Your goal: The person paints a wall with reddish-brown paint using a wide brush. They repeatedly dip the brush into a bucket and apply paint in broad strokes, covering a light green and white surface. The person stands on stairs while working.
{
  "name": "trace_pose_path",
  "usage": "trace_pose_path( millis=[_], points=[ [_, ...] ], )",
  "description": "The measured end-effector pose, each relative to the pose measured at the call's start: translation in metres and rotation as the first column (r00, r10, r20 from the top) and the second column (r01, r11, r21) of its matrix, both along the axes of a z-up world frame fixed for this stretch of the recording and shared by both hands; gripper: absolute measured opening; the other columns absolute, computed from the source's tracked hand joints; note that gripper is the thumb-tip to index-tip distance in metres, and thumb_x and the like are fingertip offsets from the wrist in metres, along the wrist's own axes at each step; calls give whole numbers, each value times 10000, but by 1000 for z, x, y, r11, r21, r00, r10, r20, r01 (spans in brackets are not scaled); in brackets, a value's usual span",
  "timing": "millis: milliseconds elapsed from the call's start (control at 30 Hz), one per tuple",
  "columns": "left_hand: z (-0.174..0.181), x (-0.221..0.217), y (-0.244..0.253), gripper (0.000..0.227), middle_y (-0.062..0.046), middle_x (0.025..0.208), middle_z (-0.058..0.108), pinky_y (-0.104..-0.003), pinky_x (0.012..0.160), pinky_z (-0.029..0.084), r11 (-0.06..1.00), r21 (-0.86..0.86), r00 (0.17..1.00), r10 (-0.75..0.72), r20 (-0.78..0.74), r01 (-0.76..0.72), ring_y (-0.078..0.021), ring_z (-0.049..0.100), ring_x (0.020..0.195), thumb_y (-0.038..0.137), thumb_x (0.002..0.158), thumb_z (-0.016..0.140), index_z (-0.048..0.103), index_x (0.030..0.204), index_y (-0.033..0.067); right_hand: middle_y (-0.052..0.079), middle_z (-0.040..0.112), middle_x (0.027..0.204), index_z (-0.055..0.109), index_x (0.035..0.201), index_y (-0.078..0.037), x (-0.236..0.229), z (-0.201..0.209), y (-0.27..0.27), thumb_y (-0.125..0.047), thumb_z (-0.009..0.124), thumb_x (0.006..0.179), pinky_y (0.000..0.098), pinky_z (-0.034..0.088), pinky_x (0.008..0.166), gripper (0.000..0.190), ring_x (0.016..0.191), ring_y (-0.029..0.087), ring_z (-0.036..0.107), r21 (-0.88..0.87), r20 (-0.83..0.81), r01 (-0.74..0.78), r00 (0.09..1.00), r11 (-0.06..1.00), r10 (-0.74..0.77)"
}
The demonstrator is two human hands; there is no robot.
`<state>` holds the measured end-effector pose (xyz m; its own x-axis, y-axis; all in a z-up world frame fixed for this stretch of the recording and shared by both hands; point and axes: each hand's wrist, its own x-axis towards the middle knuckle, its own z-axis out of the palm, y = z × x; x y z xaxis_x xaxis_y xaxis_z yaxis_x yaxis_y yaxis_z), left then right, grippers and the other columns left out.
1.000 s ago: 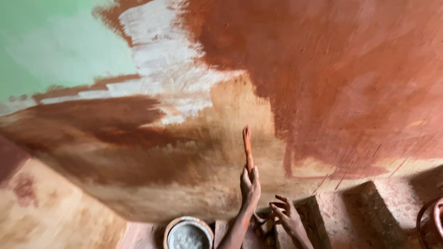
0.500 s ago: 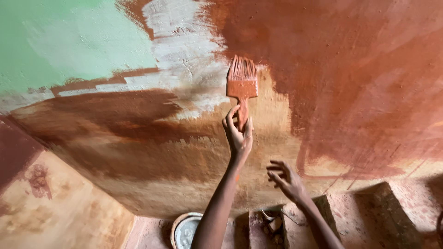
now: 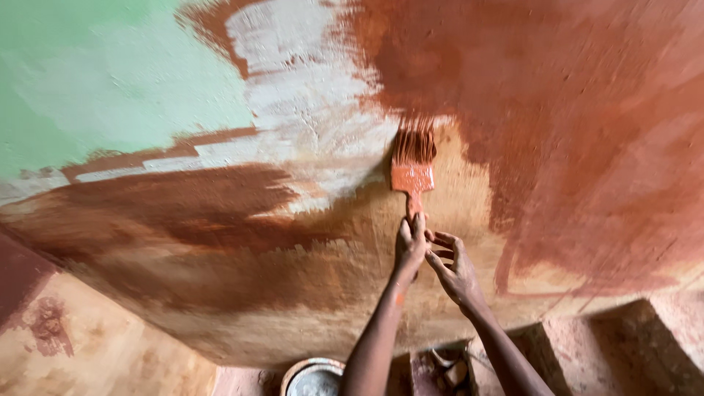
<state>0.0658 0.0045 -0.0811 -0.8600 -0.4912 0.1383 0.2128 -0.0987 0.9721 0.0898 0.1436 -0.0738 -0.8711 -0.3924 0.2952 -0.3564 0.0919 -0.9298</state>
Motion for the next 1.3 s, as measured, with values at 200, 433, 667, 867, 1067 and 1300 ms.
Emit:
trace_pose_path(
  millis=[200, 433, 667, 867, 1067, 1300],
  points=[
    [-88, 42, 1, 544, -79, 1001, 673, -288, 667, 564, 999, 22, 965, -36, 259, 31, -131, 678, 825, 560, 1045, 493, 562, 1323, 97, 206, 640, 1326, 406, 1366, -80, -28, -117, -14, -426, 518, 1007, 523, 534, 1005, 511, 1183, 297, 669, 79, 80, -13, 997, 997, 7],
    [-153, 54, 0, 575, 38, 1070, 600, -285, 620, 603, 994, 97, 891, -80, 446, 41, -74, 681, 803, 583, 1031, 316, 394, 1445, 192, 218, 609, 1271, 401, 1271, -128, -11, -119, -25, -417, 610, 952, 525, 552, 994, 478, 1170, 349, 640, -28, 607, -108, 788, 994, 103],
    [-115, 63, 6, 562, -176, 958, 665, -319, 579, 546, 918, -393, 992, 95, 83, -55, -216, 634, 747, 448, 1141, 237, 632, 1200, 53, 116, 659, 1180, 478, 1227, -180, 14, -51, -32, -312, 597, 927, 430, 602, 891, 349, 1077, 232, 669, -315, 577, -43, 784, 948, 227],
    [-25, 101, 28, 453, -145, 1034, 704, -359, 668, 624, 939, -336, 975, -3, -221, -73, -222, 725, 842, 370, 1142, 293, 575, 1298, 52, 169, 556, 1119, 453, 1224, -44, 25, -41, -34, -310, 686, 1037, 403, 521, 915, 400, 1024, 239, 563, -377, 190, -62, 971, 924, 143],
    [-2, 101, 28, 490, -198, 1136, 646, -381, 591, 610, 705, -645, 954, 181, -240, -296, -267, 693, 816, 328, 1065, 402, 462, 1416, -9, 120, 642, 1133, 478, 1314, -68, 14, -9, -30, -423, 560, 984, 381, 536, 869, 492, 1020, 187, 624, -93, 252, 52, 967, 994, -27],
    [-7, 74, 12, 366, -152, 1193, 613, -348, 766, 606, 595, -693, 890, 85, -449, -406, -209, 655, 936, 310, 1123, 448, 530, 1360, 43, 186, 678, 778, 517, 1315, -40, -34, -6, -1, -402, 303, 1094, 358, 536, 483, 476, 548, 200, 627, 101, -102, 257, 964, 961, -246]
  ],
)
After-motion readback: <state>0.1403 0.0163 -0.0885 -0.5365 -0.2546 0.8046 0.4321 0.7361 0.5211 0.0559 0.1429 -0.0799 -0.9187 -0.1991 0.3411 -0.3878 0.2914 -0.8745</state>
